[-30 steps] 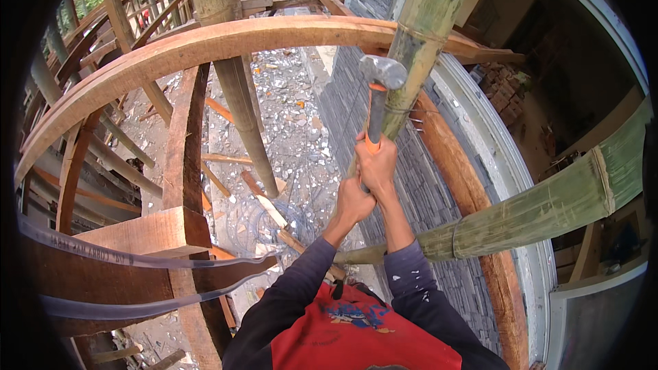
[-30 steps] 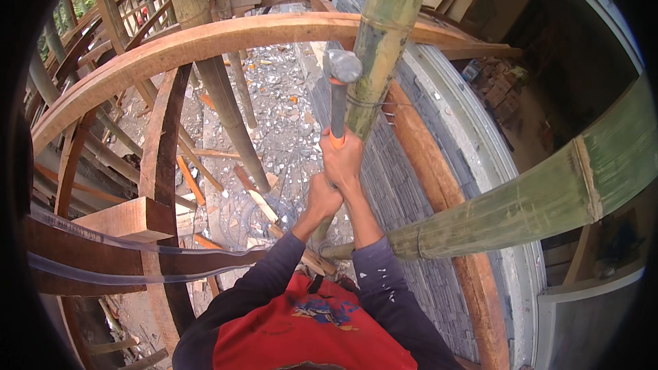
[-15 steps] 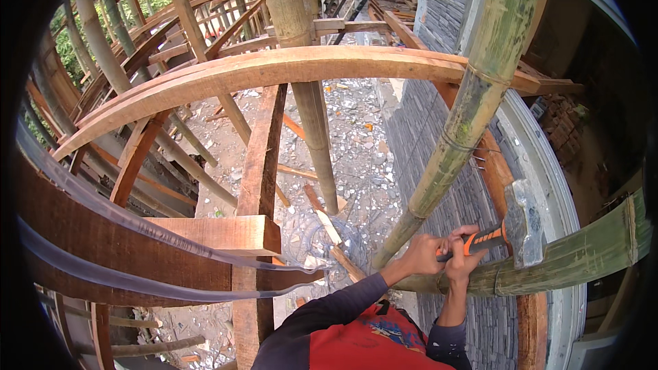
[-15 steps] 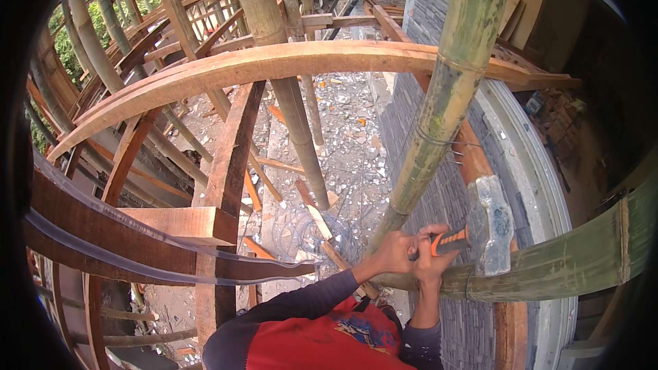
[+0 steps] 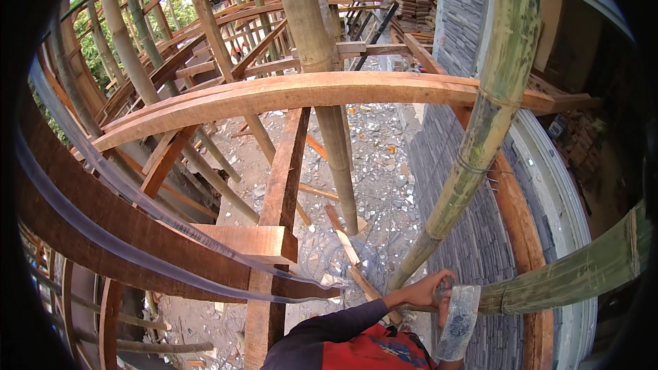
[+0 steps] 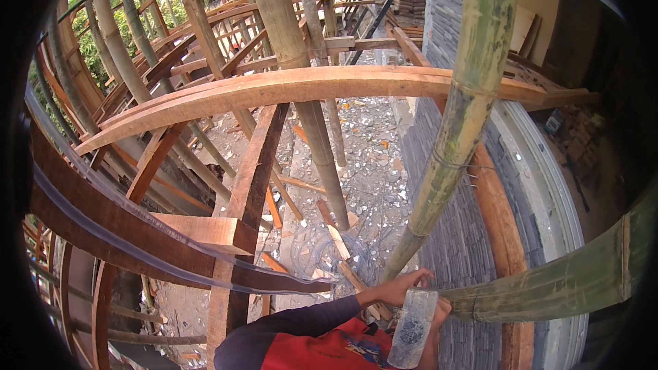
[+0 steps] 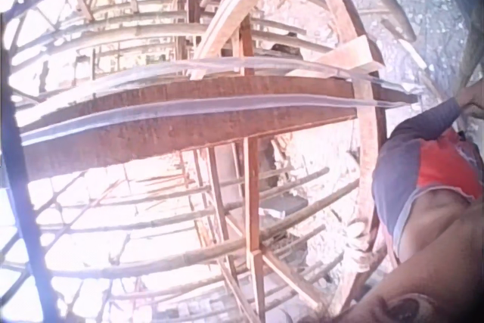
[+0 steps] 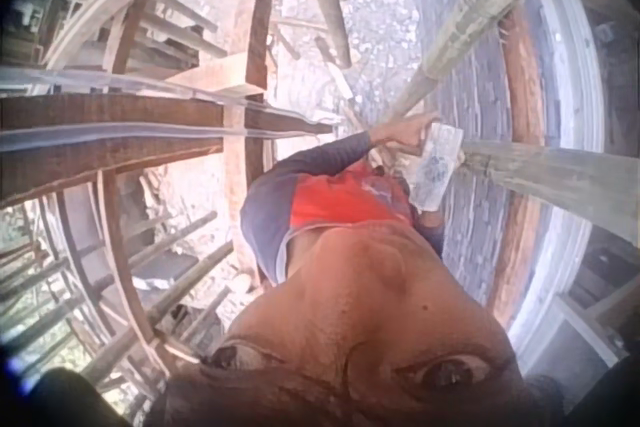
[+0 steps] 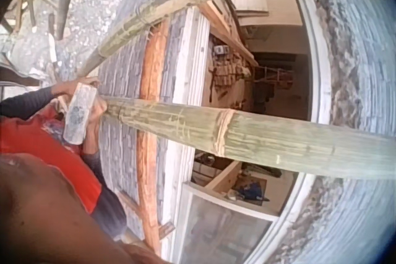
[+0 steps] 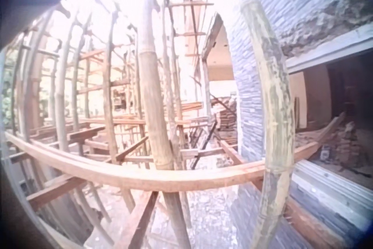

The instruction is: The person uses a hammer to drive nails into bamboo poles, securing them to a curved wooden frame. They repeatedly position nails and strike them to fasten the bamboo supports to the structure.

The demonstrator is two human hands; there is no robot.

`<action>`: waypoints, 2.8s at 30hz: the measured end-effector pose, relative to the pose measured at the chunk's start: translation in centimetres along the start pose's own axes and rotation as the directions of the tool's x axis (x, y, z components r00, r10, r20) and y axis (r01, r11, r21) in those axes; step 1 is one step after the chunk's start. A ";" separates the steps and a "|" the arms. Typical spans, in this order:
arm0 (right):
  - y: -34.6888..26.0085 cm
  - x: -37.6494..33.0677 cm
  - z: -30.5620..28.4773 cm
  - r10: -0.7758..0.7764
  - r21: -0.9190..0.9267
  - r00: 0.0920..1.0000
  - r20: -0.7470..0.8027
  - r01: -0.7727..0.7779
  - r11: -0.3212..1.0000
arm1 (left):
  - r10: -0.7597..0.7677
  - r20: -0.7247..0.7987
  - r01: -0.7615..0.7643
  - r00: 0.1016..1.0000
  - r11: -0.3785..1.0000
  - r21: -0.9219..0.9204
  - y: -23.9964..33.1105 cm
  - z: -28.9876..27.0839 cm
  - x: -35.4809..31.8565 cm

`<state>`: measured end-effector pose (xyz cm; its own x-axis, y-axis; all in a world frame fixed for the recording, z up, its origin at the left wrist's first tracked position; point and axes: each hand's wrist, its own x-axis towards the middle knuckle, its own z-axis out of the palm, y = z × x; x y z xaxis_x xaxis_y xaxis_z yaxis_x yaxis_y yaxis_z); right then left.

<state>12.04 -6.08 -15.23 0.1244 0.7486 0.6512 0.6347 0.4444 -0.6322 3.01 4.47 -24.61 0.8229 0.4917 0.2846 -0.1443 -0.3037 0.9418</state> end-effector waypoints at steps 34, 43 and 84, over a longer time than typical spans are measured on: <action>3.3 -5.9 -3.6 0.278 0.255 0.946 0.169 -0.314 0.915 | -0.777 -0.019 0.307 0.629 0.270 -0.913 -1.4 2.4 -6.7; 3.5 -5.4 -3.8 0.274 0.206 0.927 0.257 -0.329 0.921 | -0.889 -0.220 0.135 0.401 0.295 -0.946 -3.4 1.1 -6.2; -0.8 -3.9 -0.3 0.579 0.104 0.815 0.013 -0.577 0.810 | 0.566 -0.299 -0.234 0.768 0.683 0.691 16.9 -15.2 18.0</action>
<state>11.28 -9.51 -17.10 0.4591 0.8739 0.1600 0.3636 -0.0205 -0.9313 7.04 20.61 -0.82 0.3858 0.4500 0.8054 0.0886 -0.8870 0.4532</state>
